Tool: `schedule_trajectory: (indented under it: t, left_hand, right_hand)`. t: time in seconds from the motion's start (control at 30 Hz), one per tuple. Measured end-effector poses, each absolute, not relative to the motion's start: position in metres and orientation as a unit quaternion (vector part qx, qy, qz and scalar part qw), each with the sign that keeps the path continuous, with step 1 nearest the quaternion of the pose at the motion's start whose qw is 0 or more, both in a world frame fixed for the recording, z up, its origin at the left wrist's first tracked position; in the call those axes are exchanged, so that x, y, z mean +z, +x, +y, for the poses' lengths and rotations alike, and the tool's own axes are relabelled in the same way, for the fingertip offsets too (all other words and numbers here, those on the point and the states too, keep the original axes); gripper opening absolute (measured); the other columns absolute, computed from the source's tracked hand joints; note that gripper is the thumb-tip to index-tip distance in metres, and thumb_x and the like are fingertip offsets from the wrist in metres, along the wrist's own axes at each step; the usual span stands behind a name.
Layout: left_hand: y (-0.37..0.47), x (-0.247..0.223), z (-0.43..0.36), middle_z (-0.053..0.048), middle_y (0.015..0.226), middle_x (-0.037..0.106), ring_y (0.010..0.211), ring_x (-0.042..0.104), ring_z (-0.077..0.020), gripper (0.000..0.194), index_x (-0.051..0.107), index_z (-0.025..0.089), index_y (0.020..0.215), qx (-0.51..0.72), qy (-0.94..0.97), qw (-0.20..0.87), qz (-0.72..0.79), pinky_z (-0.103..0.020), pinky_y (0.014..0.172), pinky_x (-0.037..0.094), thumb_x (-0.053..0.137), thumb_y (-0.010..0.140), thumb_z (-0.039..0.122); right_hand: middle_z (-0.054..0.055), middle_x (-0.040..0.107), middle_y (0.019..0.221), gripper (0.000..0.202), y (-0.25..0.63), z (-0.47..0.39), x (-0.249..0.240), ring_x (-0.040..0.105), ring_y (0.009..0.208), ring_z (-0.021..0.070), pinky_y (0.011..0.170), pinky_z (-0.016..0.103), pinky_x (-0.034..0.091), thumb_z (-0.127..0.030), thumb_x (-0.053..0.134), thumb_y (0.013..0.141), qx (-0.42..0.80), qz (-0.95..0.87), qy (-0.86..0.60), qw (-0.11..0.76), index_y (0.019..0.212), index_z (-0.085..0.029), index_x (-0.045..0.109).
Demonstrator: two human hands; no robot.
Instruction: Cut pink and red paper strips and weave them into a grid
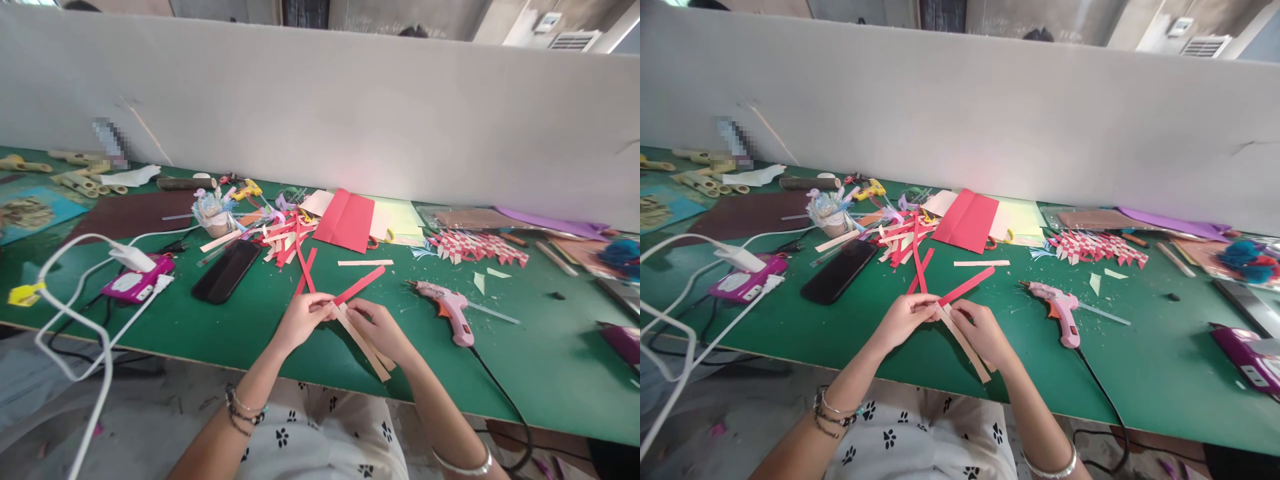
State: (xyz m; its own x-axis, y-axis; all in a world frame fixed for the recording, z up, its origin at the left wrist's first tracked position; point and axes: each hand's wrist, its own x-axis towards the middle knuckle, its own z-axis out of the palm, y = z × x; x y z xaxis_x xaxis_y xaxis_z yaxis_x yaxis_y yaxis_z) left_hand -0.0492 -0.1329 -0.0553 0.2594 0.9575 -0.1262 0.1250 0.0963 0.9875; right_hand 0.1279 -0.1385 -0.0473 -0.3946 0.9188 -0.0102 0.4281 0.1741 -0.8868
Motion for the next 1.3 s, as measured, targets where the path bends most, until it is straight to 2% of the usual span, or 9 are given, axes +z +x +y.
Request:
schedule_trajectory:
  t: [0.83,1.13,1.3]
  left_hand:
    - [-0.049,-0.053,-0.136,-0.006,0.071,0.067,0.069,0.064,-0.0163,0.024,0.064,0.01,0.088,0.353,0.547,0.584,0.485,-0.025,0.066,0.052,0.059,0.075,0.03]
    - [-0.048,-0.056,-0.136,-0.006,0.072,0.067,0.071,0.064,-0.0172,0.025,0.064,0.01,0.088,0.372,0.537,0.58,0.487,-0.026,0.068,0.052,0.061,0.074,0.03]
    - [-0.047,-0.055,-0.136,-0.007,0.07,0.067,0.071,0.064,-0.0171,0.026,0.063,0.009,0.091,0.369,0.534,0.584,0.488,-0.027,0.07,0.052,0.059,0.075,0.028]
  right_hand:
    - [-0.001,0.053,0.069,0.024,0.127,-0.139,-0.049,0.043,0.062,0.0121,0.057,0.023,0.034,-0.029,0.033,0.087,0.426,-0.735,-0.462,0.254,0.076,-0.019,0.053]
    - [0.002,0.062,0.079,0.03,0.122,-0.141,-0.05,0.053,0.071,0.0158,0.064,0.025,0.039,-0.04,0.039,0.086,0.446,-0.705,-0.476,0.278,0.081,-0.019,0.06]
    - [0.003,0.064,0.076,0.031,0.117,-0.141,-0.052,0.055,0.071,0.0168,0.063,0.026,0.04,-0.039,0.042,0.085,0.451,-0.685,-0.485,0.303,0.077,-0.018,0.063]
